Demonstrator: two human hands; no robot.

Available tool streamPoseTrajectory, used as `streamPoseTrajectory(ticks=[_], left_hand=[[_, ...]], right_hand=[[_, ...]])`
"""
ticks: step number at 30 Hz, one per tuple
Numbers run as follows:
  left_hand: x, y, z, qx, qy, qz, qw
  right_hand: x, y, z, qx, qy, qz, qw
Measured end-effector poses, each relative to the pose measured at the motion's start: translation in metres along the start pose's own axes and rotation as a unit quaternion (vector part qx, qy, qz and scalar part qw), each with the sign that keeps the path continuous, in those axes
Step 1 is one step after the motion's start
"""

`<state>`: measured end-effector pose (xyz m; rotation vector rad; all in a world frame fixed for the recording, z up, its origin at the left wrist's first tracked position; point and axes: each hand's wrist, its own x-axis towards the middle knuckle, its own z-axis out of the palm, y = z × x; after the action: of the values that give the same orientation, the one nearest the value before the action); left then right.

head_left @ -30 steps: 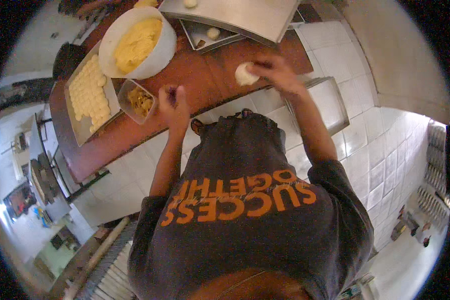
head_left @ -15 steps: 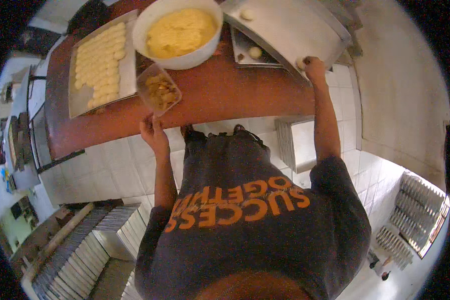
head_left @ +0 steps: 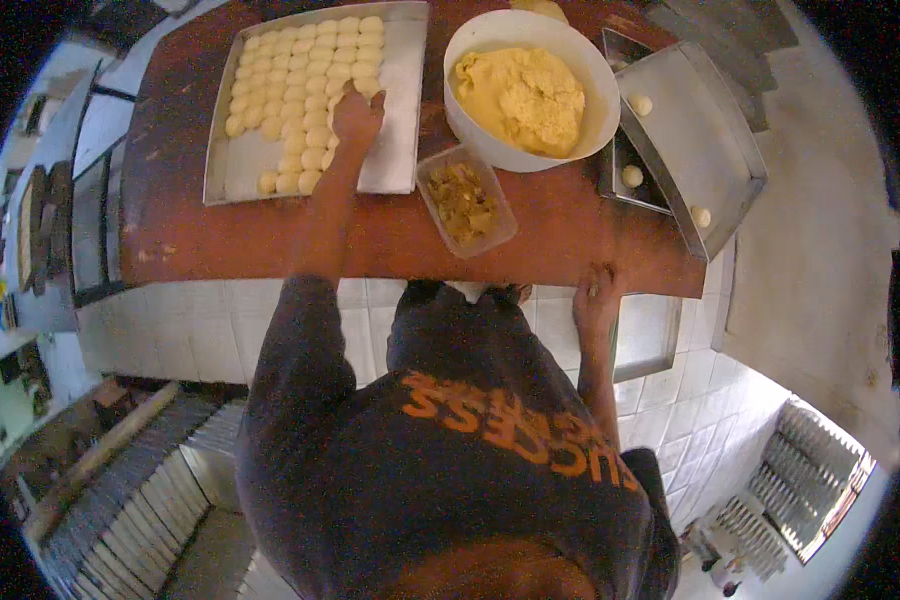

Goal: The person takes portions of dough from a large bowl, flattens them, adds a filling from a plastic container, and rolls them into balls before placing them onto a metal tray.

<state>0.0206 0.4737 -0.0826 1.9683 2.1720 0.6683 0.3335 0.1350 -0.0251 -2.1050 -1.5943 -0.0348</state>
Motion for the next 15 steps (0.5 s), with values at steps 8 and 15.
streamPoseTrajectory(ticks=[8, 15], left_hand=[[0.058, -0.043, 0.031, -0.242, -0.196, -0.011, 0.950], [-0.109, -0.065, -0.108, -0.672, -0.186, -0.246, 0.673]], right_hand=[[-0.043, -0.026, -0.011, 0.047, -0.089, 0.127, 0.987], [0.102, -0.076, 0.018, 0.144, -0.117, -0.012, 0.982]])
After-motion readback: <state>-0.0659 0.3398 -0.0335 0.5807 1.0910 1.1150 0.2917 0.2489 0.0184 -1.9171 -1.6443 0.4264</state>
